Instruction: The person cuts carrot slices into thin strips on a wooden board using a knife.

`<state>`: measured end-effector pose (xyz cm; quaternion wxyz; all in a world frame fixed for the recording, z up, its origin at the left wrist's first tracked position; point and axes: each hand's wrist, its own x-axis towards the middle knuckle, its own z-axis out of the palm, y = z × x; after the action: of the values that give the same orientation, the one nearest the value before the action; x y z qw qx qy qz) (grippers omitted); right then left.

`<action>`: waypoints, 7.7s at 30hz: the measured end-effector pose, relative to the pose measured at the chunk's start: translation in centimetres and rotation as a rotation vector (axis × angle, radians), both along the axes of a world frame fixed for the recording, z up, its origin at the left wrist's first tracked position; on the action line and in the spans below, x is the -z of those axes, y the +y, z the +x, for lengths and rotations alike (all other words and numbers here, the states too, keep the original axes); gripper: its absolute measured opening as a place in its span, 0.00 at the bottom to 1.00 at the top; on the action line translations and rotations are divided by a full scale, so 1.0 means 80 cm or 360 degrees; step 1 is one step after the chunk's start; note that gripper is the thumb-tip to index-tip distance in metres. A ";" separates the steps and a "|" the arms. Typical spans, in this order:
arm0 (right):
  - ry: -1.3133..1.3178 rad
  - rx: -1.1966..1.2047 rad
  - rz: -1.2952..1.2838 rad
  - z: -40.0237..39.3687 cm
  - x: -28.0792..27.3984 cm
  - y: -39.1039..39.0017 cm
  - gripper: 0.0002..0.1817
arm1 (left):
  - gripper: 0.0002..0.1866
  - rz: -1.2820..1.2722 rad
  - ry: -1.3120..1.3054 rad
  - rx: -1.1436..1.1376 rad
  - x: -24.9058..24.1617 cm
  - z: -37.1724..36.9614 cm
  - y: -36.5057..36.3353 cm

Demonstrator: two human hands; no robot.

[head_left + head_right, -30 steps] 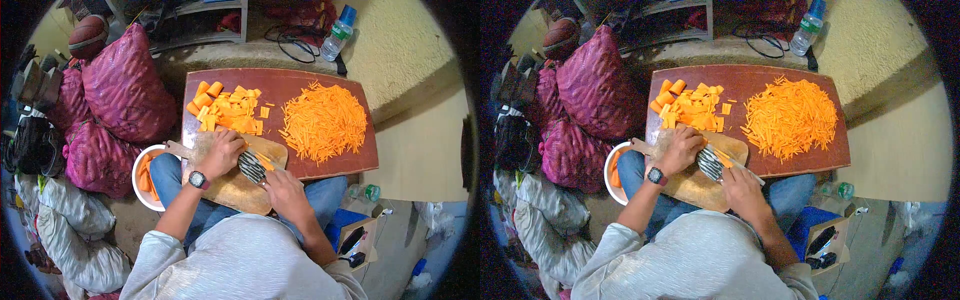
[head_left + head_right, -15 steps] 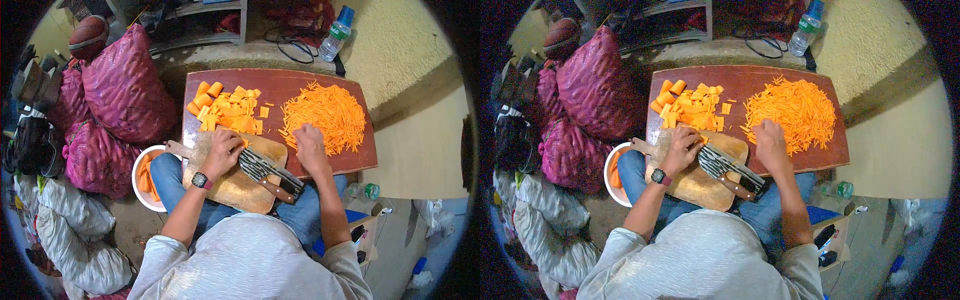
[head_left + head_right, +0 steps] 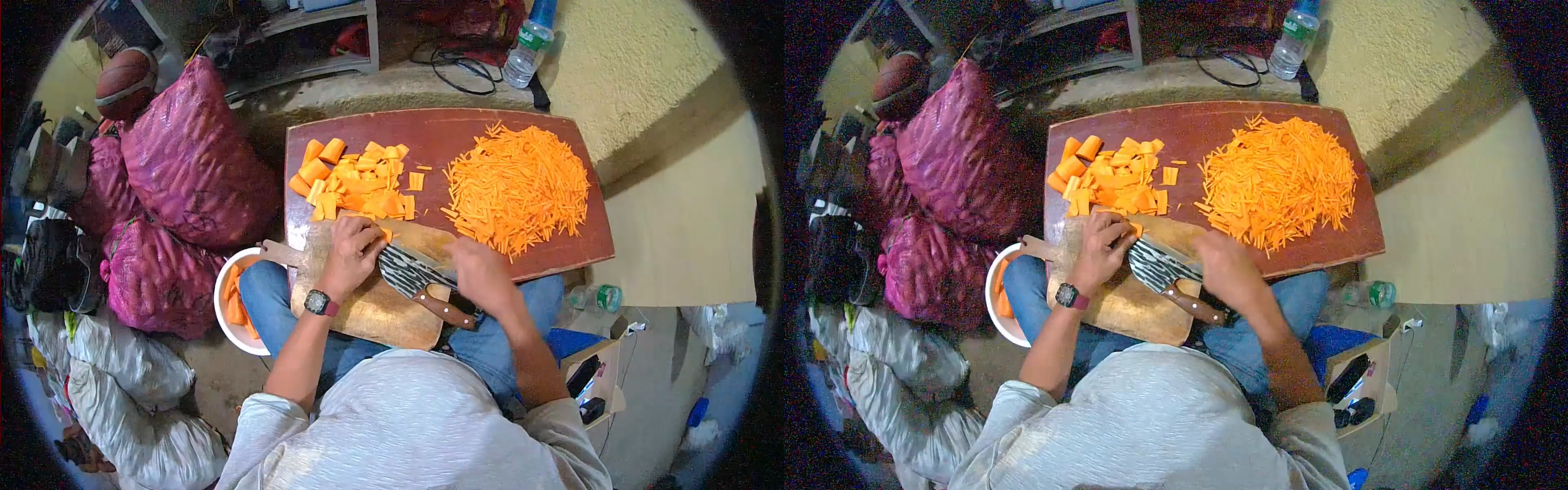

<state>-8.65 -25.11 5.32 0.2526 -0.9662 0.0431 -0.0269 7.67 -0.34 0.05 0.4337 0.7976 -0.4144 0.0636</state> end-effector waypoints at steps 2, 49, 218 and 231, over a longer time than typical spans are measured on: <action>-0.0144 -0.0234 0.0046 -0.012 -0.025 0.038 0.11 | 0.09 0.0090 -0.0021 0.0007 -0.003 -0.001 0.002; 0.0132 0.0344 0.1333 -0.091 -0.017 0.046 0.25 | 0.22 0.0369 0.0094 0.0145 -0.029 -0.107 -0.004; 0.0552 0.0111 0.0646 -0.077 -0.076 0.096 0.20 | 0.20 0.0461 -0.0199 0.0504 -0.015 -0.094 0.021; 0.0436 0.0135 0.0639 -0.071 -0.064 0.101 0.21 | 0.19 0.0387 -0.0245 0.0437 -0.014 -0.103 0.016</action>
<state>-14.30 -17.07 10.42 0.4299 -0.8886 0.1220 0.1030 -0.57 0.94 1.18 0.3058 0.7729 -0.5558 0.0141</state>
